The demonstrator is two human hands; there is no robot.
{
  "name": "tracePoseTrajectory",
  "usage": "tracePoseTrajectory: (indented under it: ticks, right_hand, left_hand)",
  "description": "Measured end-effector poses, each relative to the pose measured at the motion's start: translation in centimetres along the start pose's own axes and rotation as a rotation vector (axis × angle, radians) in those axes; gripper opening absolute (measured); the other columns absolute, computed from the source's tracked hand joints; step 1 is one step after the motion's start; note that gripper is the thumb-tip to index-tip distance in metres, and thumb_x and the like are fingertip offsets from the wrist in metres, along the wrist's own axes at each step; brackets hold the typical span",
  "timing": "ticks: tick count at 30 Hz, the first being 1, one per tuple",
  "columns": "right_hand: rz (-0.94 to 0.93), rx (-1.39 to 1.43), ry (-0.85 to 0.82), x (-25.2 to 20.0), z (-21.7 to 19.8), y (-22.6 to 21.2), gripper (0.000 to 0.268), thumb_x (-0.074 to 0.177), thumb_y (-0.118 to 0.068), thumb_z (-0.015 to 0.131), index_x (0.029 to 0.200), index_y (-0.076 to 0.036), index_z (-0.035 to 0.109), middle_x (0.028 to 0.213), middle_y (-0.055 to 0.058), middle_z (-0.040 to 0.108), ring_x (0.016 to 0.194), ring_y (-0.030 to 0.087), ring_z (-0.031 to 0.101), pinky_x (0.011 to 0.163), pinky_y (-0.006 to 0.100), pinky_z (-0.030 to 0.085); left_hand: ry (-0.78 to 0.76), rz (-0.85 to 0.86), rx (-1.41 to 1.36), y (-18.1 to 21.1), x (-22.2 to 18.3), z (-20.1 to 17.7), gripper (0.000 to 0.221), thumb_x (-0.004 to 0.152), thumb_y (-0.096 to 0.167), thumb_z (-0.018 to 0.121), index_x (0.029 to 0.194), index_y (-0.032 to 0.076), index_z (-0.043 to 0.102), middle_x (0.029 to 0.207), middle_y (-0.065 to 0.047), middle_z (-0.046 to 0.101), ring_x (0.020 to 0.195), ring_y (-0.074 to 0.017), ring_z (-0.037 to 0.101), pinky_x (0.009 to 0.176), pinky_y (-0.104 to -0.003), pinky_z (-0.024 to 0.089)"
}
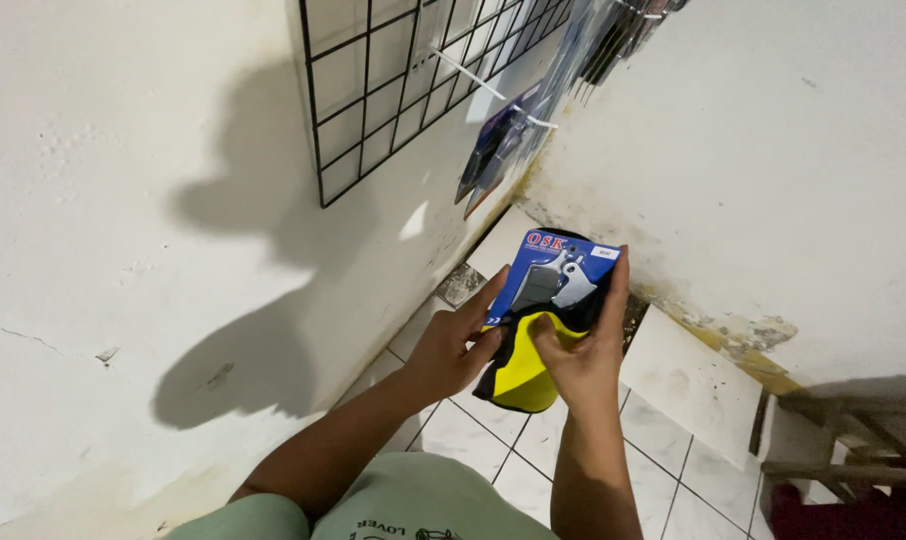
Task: Wiping a package of brake pads with a microfiber cloth.
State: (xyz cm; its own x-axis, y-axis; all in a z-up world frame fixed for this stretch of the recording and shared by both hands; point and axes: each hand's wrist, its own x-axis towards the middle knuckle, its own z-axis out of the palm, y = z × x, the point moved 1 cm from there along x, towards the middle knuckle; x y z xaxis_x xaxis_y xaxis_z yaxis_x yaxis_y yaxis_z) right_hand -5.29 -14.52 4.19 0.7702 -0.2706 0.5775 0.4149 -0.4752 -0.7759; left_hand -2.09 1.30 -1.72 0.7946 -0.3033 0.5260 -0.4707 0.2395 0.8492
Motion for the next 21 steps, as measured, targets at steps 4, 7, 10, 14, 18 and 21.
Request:
tracePoseTrajectory:
  ticks: [4,7,10,14,18,21]
  right_hand:
    - [-0.010,0.035,0.036,0.0,-0.2,1.1,0.108,0.063,0.015,0.069,0.160,-0.004,0.026,0.149,0.028,0.043,0.139,0.034,0.043,0.118,0.047,0.035]
    - [-0.027,0.091,0.086,0.6,-0.5,1.0,0.096,0.066,0.018,0.063,0.157,-0.002,0.037,0.138,0.025,0.051,0.124,0.033,0.053,0.109,0.044,0.046]
    - [0.009,0.149,0.094,1.1,-0.7,0.3,0.095,0.065,0.016,0.063,0.155,-0.003,0.040,0.130,0.018,0.054,0.118,0.027,0.057,0.105,0.038,0.051]
    - [0.041,0.211,0.081,1.7,-1.3,0.3,0.093,0.067,0.017,0.063,0.155,-0.007,0.042,0.126,0.014,0.057,0.113,0.023,0.059,0.100,0.034,0.054]
    - [0.033,0.248,0.067,2.5,-1.8,0.3,0.089,0.072,0.016,0.059,0.156,-0.007,0.039,0.123,0.015,0.059,0.111,0.023,0.061,0.101,0.034,0.055]
    - [0.018,0.238,0.080,2.6,-1.9,1.1,0.082,0.074,0.016,0.060,0.152,-0.007,0.045,0.121,0.016,0.061,0.109,0.023,0.062,0.098,0.034,0.056]
  left_hand:
    - [-0.012,0.002,-0.011,1.9,0.6,0.0,0.066,0.092,0.003,0.060,0.155,0.012,0.045,0.076,-0.014,0.073,0.063,-0.0147,0.066,0.057,-0.035,0.059]
    - [-0.030,0.012,0.005,1.7,0.4,0.0,0.068,0.089,-0.001,0.060,0.155,0.011,0.046,0.074,-0.015,0.073,0.060,-0.0125,0.060,0.056,-0.034,0.057]
    - [-0.028,0.006,0.031,0.9,0.1,0.0,0.066,0.090,0.000,0.060,0.154,0.011,0.046,0.075,-0.016,0.074,0.056,-0.0139,0.062,0.052,-0.030,0.052]
    - [-0.059,0.008,0.025,0.8,0.0,0.2,0.066,0.090,0.002,0.062,0.154,0.014,0.048,0.074,-0.013,0.074,0.058,-0.0131,0.065,0.051,-0.029,0.052]
    - [-0.114,-0.028,0.073,0.5,-0.4,0.0,0.062,0.092,0.007,0.061,0.153,0.017,0.050,0.080,-0.013,0.076,0.069,-0.0213,0.075,0.051,-0.034,0.053]
    - [-0.110,-0.031,0.079,0.3,-0.2,0.0,0.064,0.093,0.007,0.061,0.154,0.018,0.048,0.082,-0.011,0.077,0.069,-0.0173,0.074,0.053,-0.028,0.053]
